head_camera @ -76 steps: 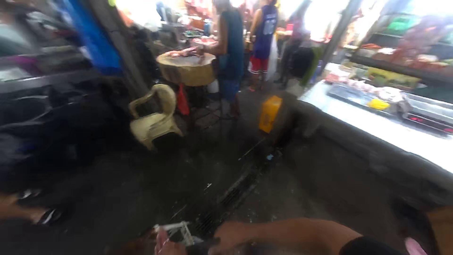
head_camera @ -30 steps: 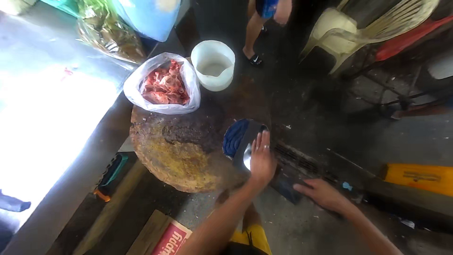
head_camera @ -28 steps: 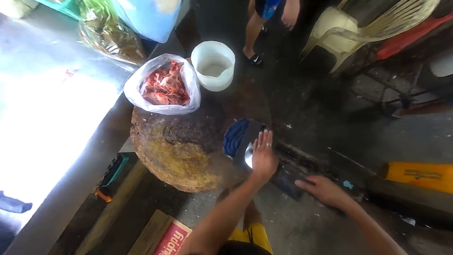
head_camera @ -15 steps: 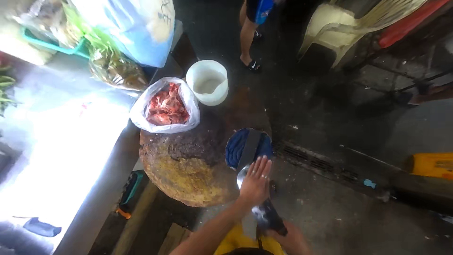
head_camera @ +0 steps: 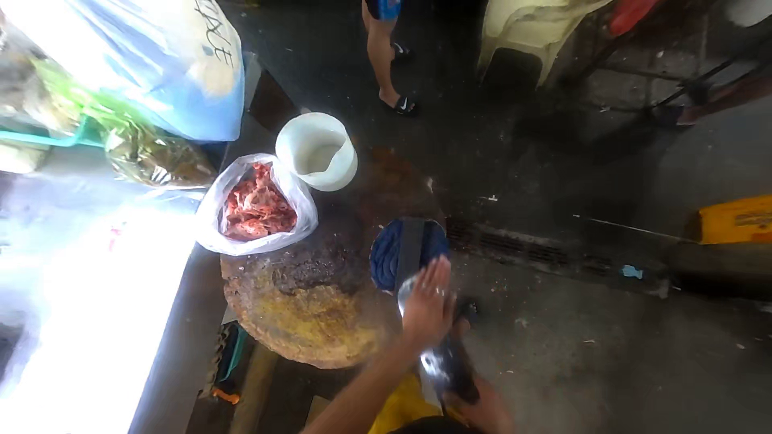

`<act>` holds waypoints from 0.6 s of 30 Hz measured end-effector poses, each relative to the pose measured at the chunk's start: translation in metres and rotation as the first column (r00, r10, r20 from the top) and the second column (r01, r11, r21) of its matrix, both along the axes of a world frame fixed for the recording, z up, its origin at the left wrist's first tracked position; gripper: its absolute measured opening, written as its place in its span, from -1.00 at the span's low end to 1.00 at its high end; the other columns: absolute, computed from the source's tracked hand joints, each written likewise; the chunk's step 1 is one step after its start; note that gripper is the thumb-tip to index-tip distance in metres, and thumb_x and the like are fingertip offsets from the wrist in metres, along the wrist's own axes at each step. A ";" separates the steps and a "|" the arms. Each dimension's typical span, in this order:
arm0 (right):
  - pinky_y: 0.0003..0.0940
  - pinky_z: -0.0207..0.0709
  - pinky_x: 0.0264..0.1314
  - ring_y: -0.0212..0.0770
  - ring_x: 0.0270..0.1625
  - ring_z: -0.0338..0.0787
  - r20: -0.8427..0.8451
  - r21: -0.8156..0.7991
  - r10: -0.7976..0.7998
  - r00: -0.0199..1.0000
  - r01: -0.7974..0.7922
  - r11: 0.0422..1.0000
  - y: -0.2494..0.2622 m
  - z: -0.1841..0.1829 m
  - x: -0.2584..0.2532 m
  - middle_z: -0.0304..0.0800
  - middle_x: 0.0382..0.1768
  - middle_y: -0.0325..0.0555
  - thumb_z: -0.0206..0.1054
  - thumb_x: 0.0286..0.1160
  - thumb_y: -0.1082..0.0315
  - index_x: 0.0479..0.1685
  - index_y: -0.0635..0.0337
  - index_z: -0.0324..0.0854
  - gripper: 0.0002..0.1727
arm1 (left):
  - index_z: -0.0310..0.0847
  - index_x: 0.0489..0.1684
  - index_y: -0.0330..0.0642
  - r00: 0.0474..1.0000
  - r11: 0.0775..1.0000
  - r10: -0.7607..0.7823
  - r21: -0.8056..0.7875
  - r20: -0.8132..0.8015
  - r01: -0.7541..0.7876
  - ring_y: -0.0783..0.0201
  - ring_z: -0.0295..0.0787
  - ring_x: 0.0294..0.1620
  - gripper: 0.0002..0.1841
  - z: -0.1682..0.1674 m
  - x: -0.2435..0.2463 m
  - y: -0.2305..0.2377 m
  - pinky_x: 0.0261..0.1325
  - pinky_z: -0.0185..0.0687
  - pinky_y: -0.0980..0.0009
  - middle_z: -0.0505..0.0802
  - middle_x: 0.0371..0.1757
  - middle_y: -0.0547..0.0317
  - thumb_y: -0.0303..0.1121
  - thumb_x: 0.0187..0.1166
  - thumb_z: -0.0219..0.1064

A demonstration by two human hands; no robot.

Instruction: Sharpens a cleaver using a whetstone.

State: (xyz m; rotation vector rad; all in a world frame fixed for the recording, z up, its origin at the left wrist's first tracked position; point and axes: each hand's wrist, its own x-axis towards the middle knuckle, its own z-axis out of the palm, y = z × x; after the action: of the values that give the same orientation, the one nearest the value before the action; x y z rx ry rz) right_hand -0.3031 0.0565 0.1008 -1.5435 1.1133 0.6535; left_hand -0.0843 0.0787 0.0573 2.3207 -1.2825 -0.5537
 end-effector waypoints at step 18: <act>0.23 0.69 0.24 0.12 0.09 0.90 0.056 -0.017 0.145 0.988 -0.145 0.989 -0.001 -0.016 0.010 0.90 -0.03 0.15 0.47 0.31 -0.38 0.33 0.22 0.66 -0.14 | 0.14 0.84 -0.25 0.986 0.999 0.035 0.033 0.165 -0.041 -0.01 0.09 0.89 -0.30 0.002 0.014 0.010 0.89 -0.03 -0.01 0.28 0.84 -0.19 0.01 0.79 -0.01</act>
State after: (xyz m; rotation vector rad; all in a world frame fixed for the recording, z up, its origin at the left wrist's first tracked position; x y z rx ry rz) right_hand -0.2929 0.0553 0.0849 -1.6554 0.9709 0.6969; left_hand -0.0707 0.0885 0.0594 2.4595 -1.3072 -0.3827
